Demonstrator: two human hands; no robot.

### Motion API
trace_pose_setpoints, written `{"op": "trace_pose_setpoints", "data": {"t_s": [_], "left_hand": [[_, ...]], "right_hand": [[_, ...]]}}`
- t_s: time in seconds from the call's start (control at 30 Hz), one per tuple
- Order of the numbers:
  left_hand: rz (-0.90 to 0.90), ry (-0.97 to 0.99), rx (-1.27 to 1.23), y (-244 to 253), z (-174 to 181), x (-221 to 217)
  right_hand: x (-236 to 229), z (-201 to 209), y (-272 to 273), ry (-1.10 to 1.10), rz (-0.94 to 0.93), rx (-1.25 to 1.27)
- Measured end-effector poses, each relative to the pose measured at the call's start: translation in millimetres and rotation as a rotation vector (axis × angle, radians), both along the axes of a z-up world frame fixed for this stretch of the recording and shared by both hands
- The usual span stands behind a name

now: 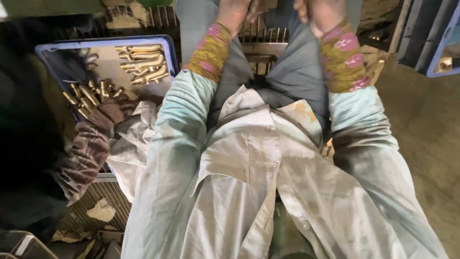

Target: The person sits on the floor and repeatedly picks up brass pipe fittings from a blue tray, assembles them by hand, and places the completed units back into the tray. The process involves picking, joining, and returning the fittings in a continuous loop.

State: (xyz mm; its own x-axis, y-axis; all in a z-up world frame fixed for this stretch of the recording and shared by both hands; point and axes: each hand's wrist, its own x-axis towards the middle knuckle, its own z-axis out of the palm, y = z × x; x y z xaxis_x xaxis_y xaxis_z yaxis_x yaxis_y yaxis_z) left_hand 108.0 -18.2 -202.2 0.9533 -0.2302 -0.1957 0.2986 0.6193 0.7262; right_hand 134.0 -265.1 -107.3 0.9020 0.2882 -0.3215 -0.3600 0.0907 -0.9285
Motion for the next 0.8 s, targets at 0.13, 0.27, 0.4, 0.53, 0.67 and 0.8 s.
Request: {"op": "trace_pose_setpoints", "data": {"t_s": [0.13, 0.27, 0.4, 0.53, 0.67, 0.8], "left_hand": [[0.017, -0.108, 0.146, 20, 79, -37], [-0.036, -0.227, 0.131, 19, 162, -86], [-0.108, -0.344, 0.012, 15, 227, -110], [-0.181, -0.377, -0.001, 13, 266, -121], [-0.206, -0.388, -0.001, 14, 290, -132], [-0.102, -0.465, 0.15, 18, 309, -142]], "right_hand": [[-65, 70, 18, -0.041, -0.084, 0.137], [-131, 136, 36, -0.97, -0.057, -0.502], [-154, 183, 40, -1.147, -0.012, -0.457], [-160, 201, 33, -1.309, 0.011, -0.419], [-171, 206, 27, -1.31, 0.028, -0.357], [-170, 209, 23, -1.216, -0.032, -0.21]]}}
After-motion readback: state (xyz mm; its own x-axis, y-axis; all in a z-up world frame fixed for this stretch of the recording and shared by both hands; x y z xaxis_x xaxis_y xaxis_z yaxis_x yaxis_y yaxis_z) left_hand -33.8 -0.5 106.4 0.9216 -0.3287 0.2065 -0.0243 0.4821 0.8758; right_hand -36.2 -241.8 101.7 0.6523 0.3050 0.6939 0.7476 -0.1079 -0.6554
